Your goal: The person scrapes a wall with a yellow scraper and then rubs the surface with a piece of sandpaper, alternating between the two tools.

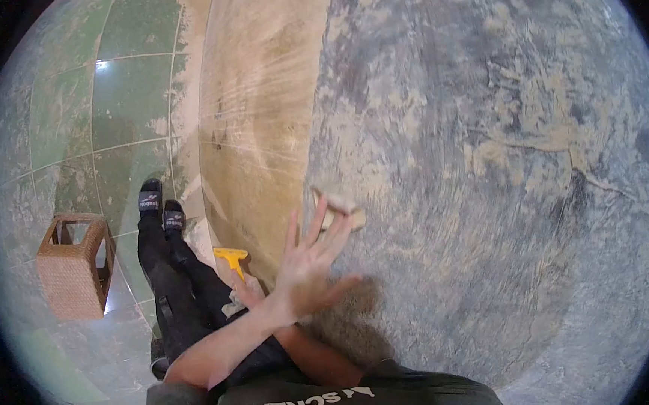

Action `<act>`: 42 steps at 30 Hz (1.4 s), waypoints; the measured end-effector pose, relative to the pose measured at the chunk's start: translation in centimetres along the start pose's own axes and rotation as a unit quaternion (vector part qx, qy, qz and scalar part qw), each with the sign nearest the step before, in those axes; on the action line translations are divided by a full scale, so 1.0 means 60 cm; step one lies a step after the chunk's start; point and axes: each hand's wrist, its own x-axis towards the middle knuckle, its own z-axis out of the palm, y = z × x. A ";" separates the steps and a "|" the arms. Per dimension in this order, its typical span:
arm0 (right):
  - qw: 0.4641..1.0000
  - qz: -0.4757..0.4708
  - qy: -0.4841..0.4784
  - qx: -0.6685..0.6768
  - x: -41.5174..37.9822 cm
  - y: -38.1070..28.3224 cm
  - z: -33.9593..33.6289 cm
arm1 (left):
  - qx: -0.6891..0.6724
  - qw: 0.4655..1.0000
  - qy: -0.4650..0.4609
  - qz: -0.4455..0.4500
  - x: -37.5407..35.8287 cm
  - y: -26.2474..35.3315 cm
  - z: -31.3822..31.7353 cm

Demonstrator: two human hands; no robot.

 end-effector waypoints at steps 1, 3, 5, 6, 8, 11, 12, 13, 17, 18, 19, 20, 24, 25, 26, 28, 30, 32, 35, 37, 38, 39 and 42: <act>1.000 0.004 -0.001 0.006 0.002 -0.006 -0.001 | 0.047 0.998 -0.027 0.019 -0.005 -0.009 -0.003; 1.000 0.010 -0.004 0.004 0.007 -0.014 0.005 | 0.089 0.994 -0.059 0.029 0.004 -0.011 -0.010; 1.000 0.013 -0.003 0.010 0.012 -0.024 0.008 | 0.129 0.991 0.035 0.009 0.074 -0.025 -0.033; 1.000 0.017 -0.002 0.011 0.011 -0.025 0.012 | 0.126 0.990 0.060 0.016 0.086 -0.035 -0.028; 1.000 0.021 -0.004 0.015 0.013 -0.033 0.018 | 0.068 0.997 0.044 0.003 0.051 -0.013 -0.011; 0.999 0.026 -0.004 0.022 0.017 -0.042 0.024 | 0.047 0.999 0.014 0.002 0.015 -0.007 -0.003; 0.999 0.029 -0.004 0.026 0.014 -0.045 0.028 | 0.080 0.997 -0.002 0.015 0.010 -0.008 -0.006; 0.999 0.033 -0.005 0.026 0.011 -0.045 0.030 | 0.078 0.997 -0.003 0.010 0.019 -0.016 -0.005; 0.998 0.041 0.007 0.036 0.011 -0.052 0.034 | 0.055 0.998 0.039 0.007 0.036 -0.005 -0.004; 0.998 0.044 0.008 0.038 0.012 -0.053 0.037 | 0.011 1.000 0.026 0.005 0.021 0.002 0.002; 0.998 0.045 0.010 0.040 0.013 -0.053 0.039 | 0.010 1.000 0.024 0.005 0.014 0.005 0.002; 0.998 0.047 0.011 0.043 0.016 -0.048 0.046 | 0.032 0.999 0.024 0.011 0.010 0.006 -0.001; 0.989 -0.105 0.081 -0.060 0.029 0.004 0.063 | 0.076 0.995 0.069 -0.005 0.065 -0.007 -0.012; 0.969 -0.188 0.102 -0.123 0.033 0.013 0.058 | 0.074 0.995 0.067 -0.002 0.051 0.000 -0.005; 0.936 -0.266 0.132 -0.187 0.032 0.000 0.051 | 0.045 0.998 0.053 -0.007 0.026 0.007 0.005; 0.997 0.074 0.036 0.010 0.008 -0.111 0.033 | 0.017 0.999 0.039 -0.017 0.011 0.006 0.008; 0.990 0.121 0.029 0.063 0.017 -0.090 0.050 | 0.062 0.998 0.024 -0.008 0.022 -0.009 -0.003; 0.978 0.169 0.026 0.119 0.013 -0.084 0.061 | 0.060 0.997 0.046 -0.022 0.062 -0.009 -0.010; 0.965 0.190 0.024 0.180 -0.006 -0.133 0.046 | 0.032 0.999 0.021 -0.008 0.022 0.009 -0.003; 0.992 0.115 0.026 0.053 -0.001 -0.072 0.066 | 0.013 0.999 -0.027 0.018 0.020 0.005 -0.007; 0.991 0.126 0.039 0.029 -0.010 -0.068 0.077 | 0.045 0.999 -0.006 0.025 0.042 -0.006 -0.017; 0.989 0.137 0.051 0.005 -0.018 -0.057 0.089 | 0.076 0.997 0.010 0.030 0.051 -0.012 -0.024; 0.998 -0.007 0.057 -0.021 -0.011 -0.085 0.082 | 0.045 0.996 0.076 -0.018 0.076 0.004 -0.012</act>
